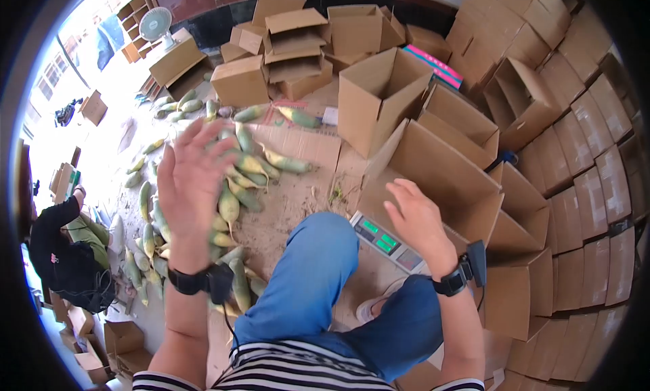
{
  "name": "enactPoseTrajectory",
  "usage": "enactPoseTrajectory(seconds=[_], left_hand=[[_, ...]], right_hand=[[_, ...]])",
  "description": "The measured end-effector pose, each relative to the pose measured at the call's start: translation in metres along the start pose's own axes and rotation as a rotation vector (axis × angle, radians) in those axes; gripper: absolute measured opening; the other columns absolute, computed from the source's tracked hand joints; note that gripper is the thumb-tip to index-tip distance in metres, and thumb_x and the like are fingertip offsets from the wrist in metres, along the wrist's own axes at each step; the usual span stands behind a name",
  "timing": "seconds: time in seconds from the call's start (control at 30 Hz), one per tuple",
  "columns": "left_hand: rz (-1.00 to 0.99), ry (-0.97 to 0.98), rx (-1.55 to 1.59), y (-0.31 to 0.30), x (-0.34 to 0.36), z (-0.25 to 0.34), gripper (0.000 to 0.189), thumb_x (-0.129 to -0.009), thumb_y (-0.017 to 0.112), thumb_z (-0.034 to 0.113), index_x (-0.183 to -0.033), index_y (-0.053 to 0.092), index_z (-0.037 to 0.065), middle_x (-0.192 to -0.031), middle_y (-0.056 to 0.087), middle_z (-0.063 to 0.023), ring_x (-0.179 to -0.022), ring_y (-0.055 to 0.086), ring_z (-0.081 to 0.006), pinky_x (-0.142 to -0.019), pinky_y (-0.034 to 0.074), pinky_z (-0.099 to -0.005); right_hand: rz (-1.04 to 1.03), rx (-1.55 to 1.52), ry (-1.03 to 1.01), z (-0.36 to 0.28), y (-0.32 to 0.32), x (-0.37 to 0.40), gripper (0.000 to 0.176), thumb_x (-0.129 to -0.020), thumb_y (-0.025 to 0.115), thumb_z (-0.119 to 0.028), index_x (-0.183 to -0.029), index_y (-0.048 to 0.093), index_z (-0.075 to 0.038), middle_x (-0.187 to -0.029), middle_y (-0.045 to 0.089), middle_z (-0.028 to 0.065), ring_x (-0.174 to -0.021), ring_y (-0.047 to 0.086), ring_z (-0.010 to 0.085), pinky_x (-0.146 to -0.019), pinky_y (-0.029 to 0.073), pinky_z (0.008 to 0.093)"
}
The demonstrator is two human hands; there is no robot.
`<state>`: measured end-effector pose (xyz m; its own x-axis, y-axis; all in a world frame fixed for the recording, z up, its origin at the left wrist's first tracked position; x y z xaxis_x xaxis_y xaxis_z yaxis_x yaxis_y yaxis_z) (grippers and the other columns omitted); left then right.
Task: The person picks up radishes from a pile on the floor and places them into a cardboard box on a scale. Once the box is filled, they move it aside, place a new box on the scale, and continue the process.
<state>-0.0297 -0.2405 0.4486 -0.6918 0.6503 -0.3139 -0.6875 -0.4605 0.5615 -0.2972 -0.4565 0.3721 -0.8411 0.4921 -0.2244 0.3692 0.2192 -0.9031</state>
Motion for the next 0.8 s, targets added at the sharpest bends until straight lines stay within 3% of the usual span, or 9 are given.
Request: enactPoseTrajectory(seconds=[0.07,0.13,0.2,0.27,0.37,0.43,0.57,0.63,0.8], left_hand=[[0.110,0.089,-0.856,-0.053,0.020,0.001,0.047,-0.095,0.055,0.034,-0.126,0.053,-0.001,-0.119,0.060,-0.0170,-0.102,0.063,-0.0306,-0.089,0.050,-0.0397],[-0.062,-0.207,-1.459,-0.137,0.052,-0.029,0.045,-0.089,0.064,0.030,-0.123,0.055,0.001,-0.112,0.061,-0.0186,-0.101,0.063,-0.0323,-0.086,0.050,-0.0413],[-0.405,-0.428,-1.983,-0.207,0.109,-0.050,0.046,-0.083,0.067,0.038,-0.113,0.060,0.003,-0.107,0.062,-0.0192,-0.101,0.063,-0.0345,-0.084,0.051,-0.0432],[-0.497,-0.993,-2.096,-0.235,0.152,-0.061,0.051,-0.079,0.069,0.045,-0.106,0.062,0.003,-0.104,0.065,-0.0202,-0.102,0.063,-0.0372,-0.085,0.051,-0.0447],[-0.382,-1.121,-1.955,-0.293,0.218,-0.086,0.053,-0.077,0.070,0.047,-0.105,0.064,0.002,-0.102,0.066,-0.0213,-0.100,0.064,-0.0373,-0.086,0.051,-0.0448],[-0.256,-1.282,-1.660,-0.322,0.249,-0.105,0.050,-0.077,0.072,0.044,-0.100,0.065,0.001,-0.100,0.067,-0.0243,-0.099,0.064,-0.0386,-0.087,0.051,-0.0462],[-0.075,-1.203,-1.630,-0.356,0.284,-0.137,0.056,-0.076,0.074,0.042,-0.108,0.060,-0.002,-0.105,0.065,-0.0251,-0.101,0.063,-0.0395,-0.086,0.051,-0.0474],[0.190,-0.889,-1.732,-0.333,0.270,-0.142,0.064,-0.074,0.076,0.040,-0.114,0.052,-0.002,-0.110,0.062,-0.0259,-0.106,0.060,-0.0398,-0.087,0.050,-0.0475],[0.120,-0.823,-1.843,-0.330,0.234,-0.174,0.066,-0.070,0.081,0.039,-0.112,0.049,0.000,-0.111,0.060,-0.0257,-0.107,0.058,-0.0410,-0.090,0.049,-0.0455]], right_hand=[[-0.048,0.019,0.062,0.009,0.006,0.022,0.035,-0.090,0.061,-0.022,-0.119,0.059,-0.003,-0.125,0.056,0.0164,-0.104,0.061,0.0355,-0.088,0.051,0.0415],[-0.087,0.038,0.115,0.009,0.012,0.029,0.033,-0.090,0.062,-0.020,-0.118,0.060,-0.003,-0.124,0.056,0.0157,-0.102,0.062,0.0353,-0.087,0.051,0.0415],[-0.129,0.058,0.069,0.006,0.010,0.028,0.032,-0.090,0.063,-0.020,-0.117,0.060,-0.003,-0.120,0.058,0.0144,-0.101,0.062,0.0343,-0.086,0.051,0.0418],[-0.136,0.041,0.060,0.006,0.012,0.029,0.031,-0.090,0.063,-0.021,-0.116,0.060,-0.003,-0.119,0.058,0.0133,-0.100,0.062,0.0340,-0.086,0.051,0.0419],[-0.184,0.057,0.015,0.004,0.018,0.029,0.031,-0.090,0.062,-0.020,-0.116,0.060,-0.004,-0.119,0.058,0.0133,-0.101,0.061,0.0340,-0.085,0.051,0.0418],[-0.230,0.056,0.018,0.001,0.020,0.027,0.030,-0.091,0.062,-0.020,-0.116,0.060,-0.004,-0.116,0.059,0.0140,-0.099,0.061,0.0342,-0.082,0.051,0.0421],[-0.243,0.042,-0.016,-0.001,0.028,0.025,0.029,-0.090,0.062,-0.019,-0.115,0.060,-0.004,-0.110,0.061,0.0146,-0.096,0.061,0.0346,-0.079,0.051,0.0428],[-0.252,0.061,-0.019,0.000,0.032,0.025,0.028,-0.090,0.063,-0.020,-0.113,0.060,-0.003,-0.104,0.061,0.0147,-0.093,0.061,0.0349,-0.076,0.050,0.0430],[-0.275,0.094,0.025,0.009,0.042,0.028,0.027,-0.089,0.064,-0.022,-0.111,0.061,-0.005,-0.100,0.062,0.0141,-0.091,0.062,0.0346,-0.074,0.050,0.0426]])
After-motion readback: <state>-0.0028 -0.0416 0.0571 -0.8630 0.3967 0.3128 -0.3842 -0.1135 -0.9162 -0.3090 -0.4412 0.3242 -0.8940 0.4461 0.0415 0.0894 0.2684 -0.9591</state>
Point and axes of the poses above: each hand's wrist, its own x-axis away from the middle knuckle, its own y-axis out of the palm, z = x × y, the point moved 2 cm from there along -x, towards the middle knuckle
